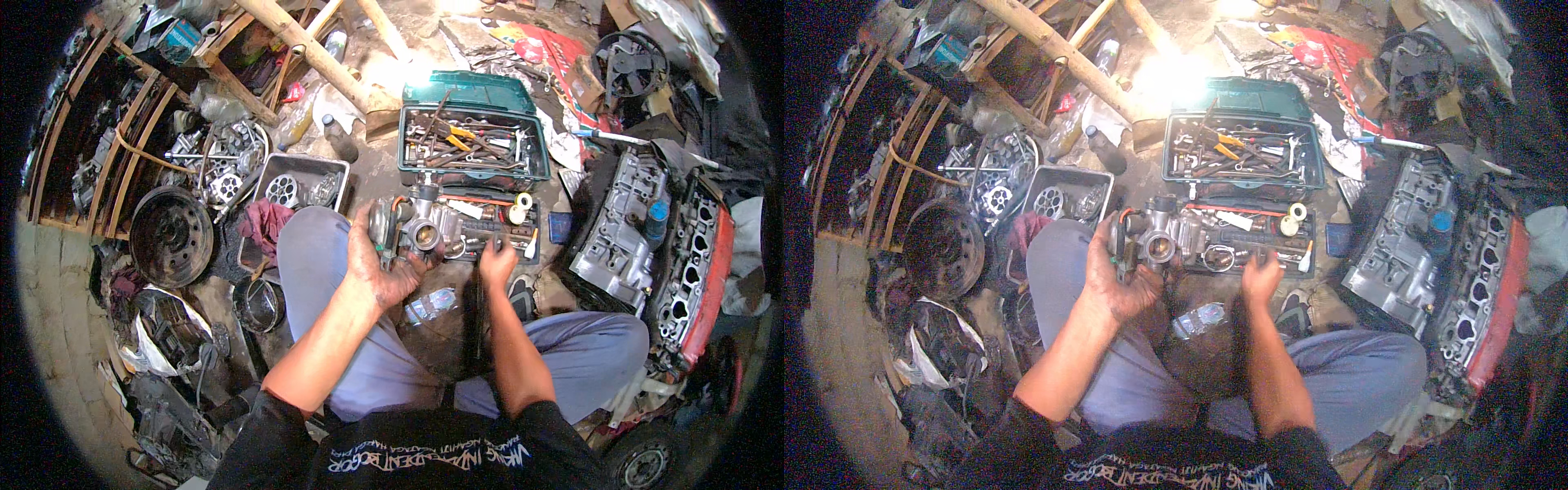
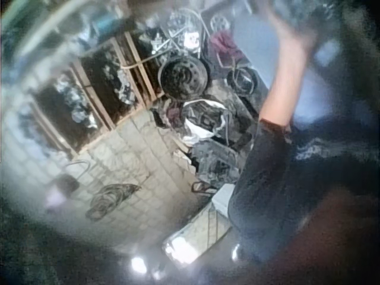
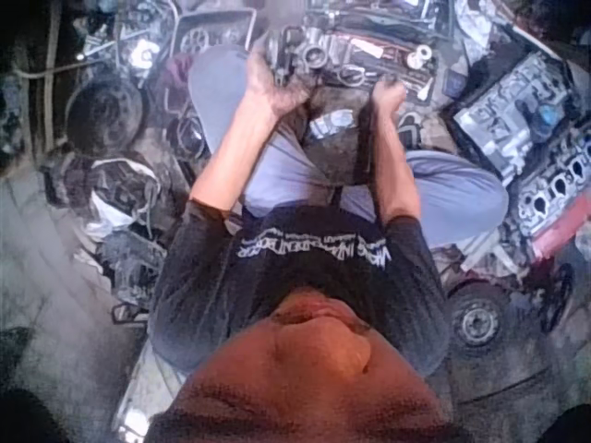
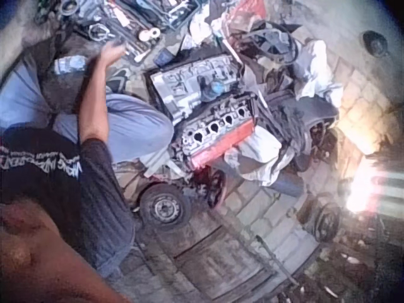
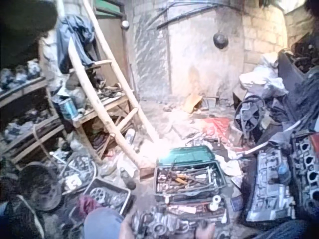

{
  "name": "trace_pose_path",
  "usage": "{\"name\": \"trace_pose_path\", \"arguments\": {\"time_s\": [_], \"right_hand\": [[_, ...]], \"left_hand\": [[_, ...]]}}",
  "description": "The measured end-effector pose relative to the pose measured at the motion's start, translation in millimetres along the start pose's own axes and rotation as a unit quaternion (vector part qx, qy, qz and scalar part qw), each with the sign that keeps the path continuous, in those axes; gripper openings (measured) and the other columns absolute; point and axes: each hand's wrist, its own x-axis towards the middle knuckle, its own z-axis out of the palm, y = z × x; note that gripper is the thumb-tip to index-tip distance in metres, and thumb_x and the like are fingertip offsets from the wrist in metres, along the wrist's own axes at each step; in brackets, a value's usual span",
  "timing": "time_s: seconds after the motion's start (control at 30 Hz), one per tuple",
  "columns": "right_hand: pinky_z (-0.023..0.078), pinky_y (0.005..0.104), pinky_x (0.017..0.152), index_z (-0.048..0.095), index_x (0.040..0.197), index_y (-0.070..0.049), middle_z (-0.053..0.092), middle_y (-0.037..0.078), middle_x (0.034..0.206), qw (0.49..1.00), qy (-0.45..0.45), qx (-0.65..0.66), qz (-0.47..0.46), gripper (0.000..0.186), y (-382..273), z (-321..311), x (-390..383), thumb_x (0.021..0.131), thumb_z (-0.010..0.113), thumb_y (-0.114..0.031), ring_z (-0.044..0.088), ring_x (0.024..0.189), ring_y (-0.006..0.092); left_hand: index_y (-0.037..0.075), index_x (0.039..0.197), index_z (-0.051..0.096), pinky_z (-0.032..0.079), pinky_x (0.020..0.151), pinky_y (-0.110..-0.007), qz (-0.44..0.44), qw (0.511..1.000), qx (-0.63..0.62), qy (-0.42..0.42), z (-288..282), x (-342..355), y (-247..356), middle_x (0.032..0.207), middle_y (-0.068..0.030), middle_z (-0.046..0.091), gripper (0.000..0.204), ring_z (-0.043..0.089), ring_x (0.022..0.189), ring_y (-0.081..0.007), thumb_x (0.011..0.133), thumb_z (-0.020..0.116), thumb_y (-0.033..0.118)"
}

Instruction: The person sits on the floor and uses a hammer and screwdriver to work on a small mechanical part, likely a carburetor. They repeatedly tap and adjust components while holding the part in their hands.

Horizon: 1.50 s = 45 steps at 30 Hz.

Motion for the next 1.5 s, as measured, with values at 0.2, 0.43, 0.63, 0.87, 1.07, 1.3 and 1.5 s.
{"name": "trace_pose_path", "arguments": {"time_s": [0.2,0.43,0.63,0.87,1.07,1.3,1.5], "right_hand": [[0.052,0.0342,0.074,0.071,0.102,0.003,0.073,0.018,0.087,0.967,0.012,0.129,-0.218,0.02,-190.9,-133.8,58.7,0.095,0.069,-0.016,0.068,0.079,0.0197],[0.054,0.0353,0.081,0.072,0.11,-0.004,0.072,0.012,0.1,0.874,-0.184,0.076,-0.444,0.032,-253.7,-202.7,20.1,0.079,0.079,-0.001,0.07,0.092,0.0263],[0.058,0.0427,0.076,0.064,0.131,-0.017,0.065,0.013,0.114,0.865,-0.191,0.089,-0.455,0.048,-236.5,-182.6,0.0,0.084,0.078,-0.015,0.069,0.094,0.0354],[0.059,0.0427,0.074,0.059,0.136,-0.022,0.061,0.011,0.125,0.851,-0.233,-0.05,-0.469,0.075,-216.9,-178.4,4.0,0.064,0.078,-0.008,0.07,0.09,0.0346],[0.059,0.0409,0.069,0.062,0.131,-0.017,0.06,0.01,0.129,0.85,-0.181,-0.063,-0.491,0.074,-214.1,-173.1,-0.3,0.06,0.077,-0.006,0.071,0.085,0.0313],[0.059,0.0419,0.073,0.065,0.124,-0.012,0.059,0.012,0.128,0.875,-0.193,0.044,-0.443,0.068,-217.4,-168.0,-0.8,0.058,0.072,0.004,0.071,0.09,0.0326],[0.059,0.0426,0.076,0.065,0.125,-0.012,0.06,0.014,0.124,0.874,-0.156,0.049,-0.458,0.07,-209.8,-162.3,0.0,0.058,0.071,0.006,0.069,0.098,0.034]], "left_hand": [[0.016,0.123,0.061,0.048,0.046,-0.024,-0.024,0.999,0.019,-0.016,3.1,-5.8,-15.0,0.113,-0.0141,0.065,0.063,0.065,0.087,-0.0367,0.093,0.042,0.068],[0.017,0.123,0.062,0.049,0.05,-0.028,0.007,0.994,0.089,-0.068,7.8,-2.4,-31.9,0.109,-0.0107,0.068,0.064,0.066,0.087,-0.0317,0.094,0.04,0.069],[0.019,0.12,0.065,0.051,0.065,-0.043,0.077,0.985,0.154,-0.012,27.8,-8.1,-51.1,0.107,-0.0058,0.07,0.064,0.066,0.088,-0.024,0.092,0.043,0.071],[0.013,0.122,0.063,0.054,0.086,-0.043,0.216,0.952,0.215,-0.043,26.0,5.3,-57.1,0.109,-0.0078,0.07,0.058,0.068,0.098,-0.024,0.092,0.051,0.062],[0.01,0.118,0.063,0.056,0.083,-0.041,0.284,0.929,0.233,-0.054,29.3,12.6,-53.2,0.107,-0.0081,0.07,0.052,0.068,0.095,-0.0218,0.094,0.053,0.055],[0.009,0.114,0.064,0.06,0.072,-0.036,0.25,0.944,0.206,-0.068,27.3,22.8,-50.2,0.102,-0.0081,0.071,0.047,0.071,0.086,-0.0207,0.096,0.05,0.05],[0.008,0.117,0.063,0.061,0.07,-0.036,0.258,0.948,0.173,-0.074,28.1,31.8,-52.7,0.104,-0.0088,0.072,0.05,0.072,0.087,-0.0208,0.098,0.045,0.051]]}}
